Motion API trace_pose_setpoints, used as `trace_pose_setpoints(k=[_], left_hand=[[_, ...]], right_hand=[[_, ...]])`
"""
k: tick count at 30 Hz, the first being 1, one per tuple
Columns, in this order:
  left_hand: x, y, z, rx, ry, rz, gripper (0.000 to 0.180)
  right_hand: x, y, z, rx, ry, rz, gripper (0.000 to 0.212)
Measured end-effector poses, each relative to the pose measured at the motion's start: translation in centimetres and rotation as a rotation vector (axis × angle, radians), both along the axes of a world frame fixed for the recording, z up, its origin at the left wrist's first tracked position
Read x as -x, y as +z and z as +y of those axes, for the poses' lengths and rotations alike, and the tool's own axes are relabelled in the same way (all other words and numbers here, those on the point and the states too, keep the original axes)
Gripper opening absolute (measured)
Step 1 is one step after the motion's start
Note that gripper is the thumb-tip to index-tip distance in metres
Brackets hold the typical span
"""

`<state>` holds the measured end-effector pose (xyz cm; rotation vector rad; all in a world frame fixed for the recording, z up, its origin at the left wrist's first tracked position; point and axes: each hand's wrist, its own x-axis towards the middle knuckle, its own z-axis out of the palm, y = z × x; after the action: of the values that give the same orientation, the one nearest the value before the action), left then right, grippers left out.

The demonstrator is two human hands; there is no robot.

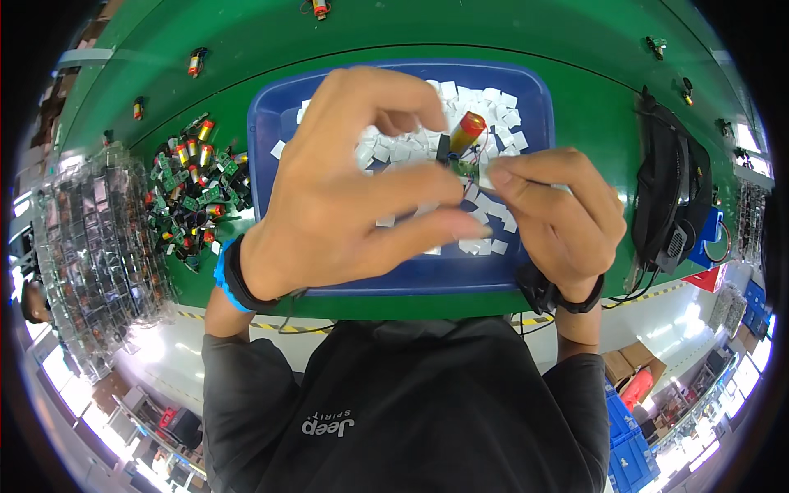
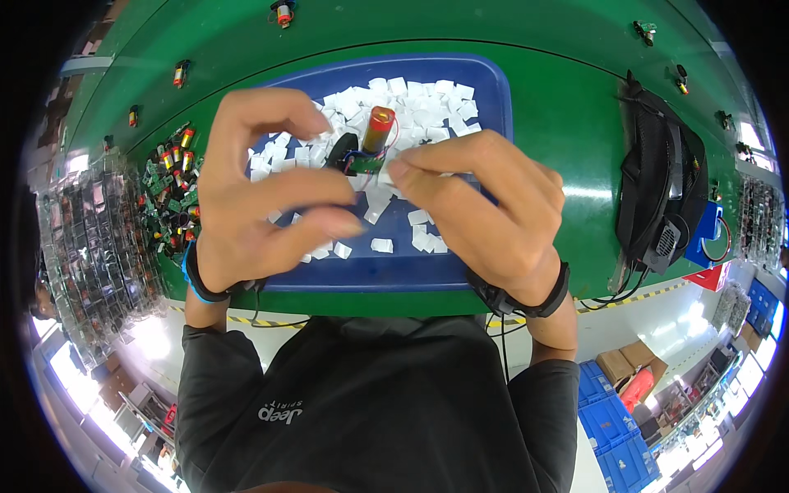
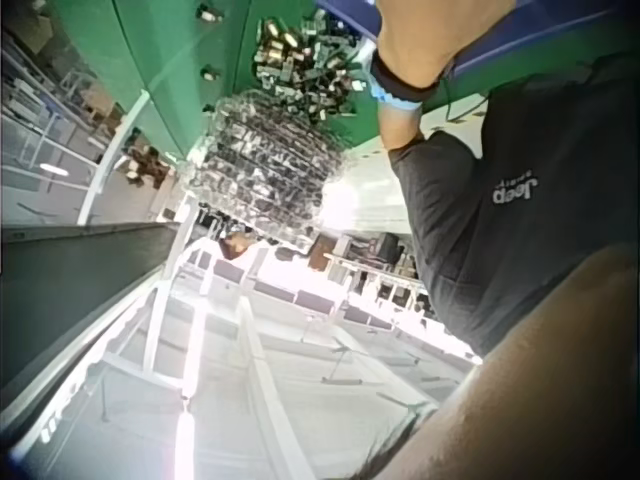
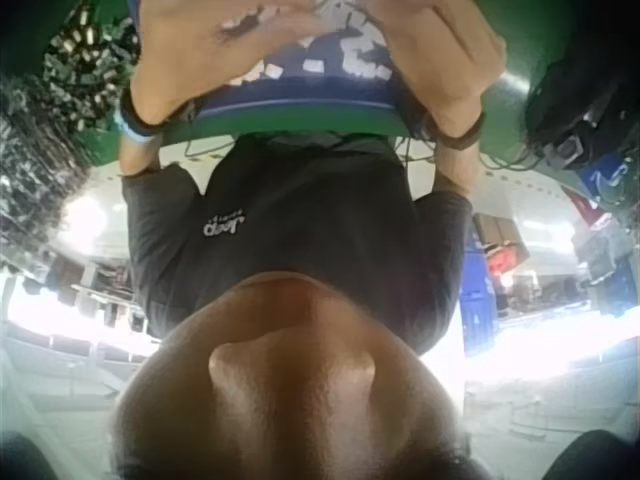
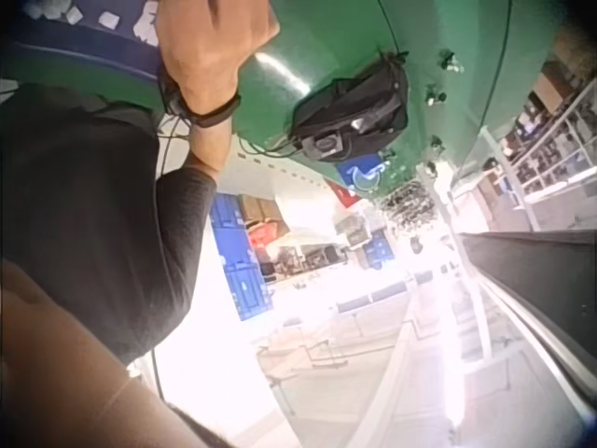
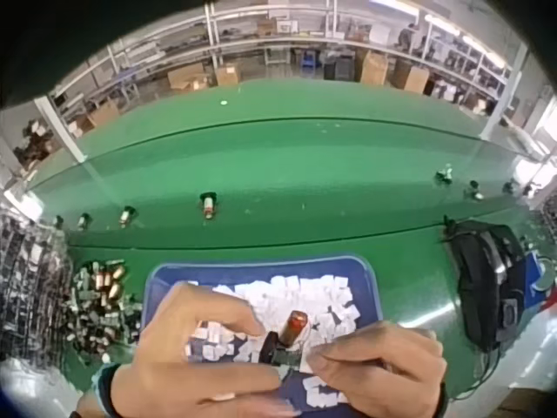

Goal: Assembling electronic components by inserting small white pieces into cylindrical casings on an assembly line.

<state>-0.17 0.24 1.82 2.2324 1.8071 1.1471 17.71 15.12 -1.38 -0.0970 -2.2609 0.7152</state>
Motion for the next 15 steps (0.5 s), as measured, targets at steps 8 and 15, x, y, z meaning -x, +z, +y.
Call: trace_pose_setpoints(k=[8, 15], left_hand=[[0.9, -0.3, 0.4, 0.937, -0.037, -1.309, 0.024], [0.7, -0.8, 0.1, 0.713, 0.06, -1.123, 0.025]], right_hand=[[0.3, 0.2, 0.4, -0.115, 0.176, 0.049, 0.021], [0.4, 0.2, -0.2, -0.078, 0.034, -0.145, 0.017]])
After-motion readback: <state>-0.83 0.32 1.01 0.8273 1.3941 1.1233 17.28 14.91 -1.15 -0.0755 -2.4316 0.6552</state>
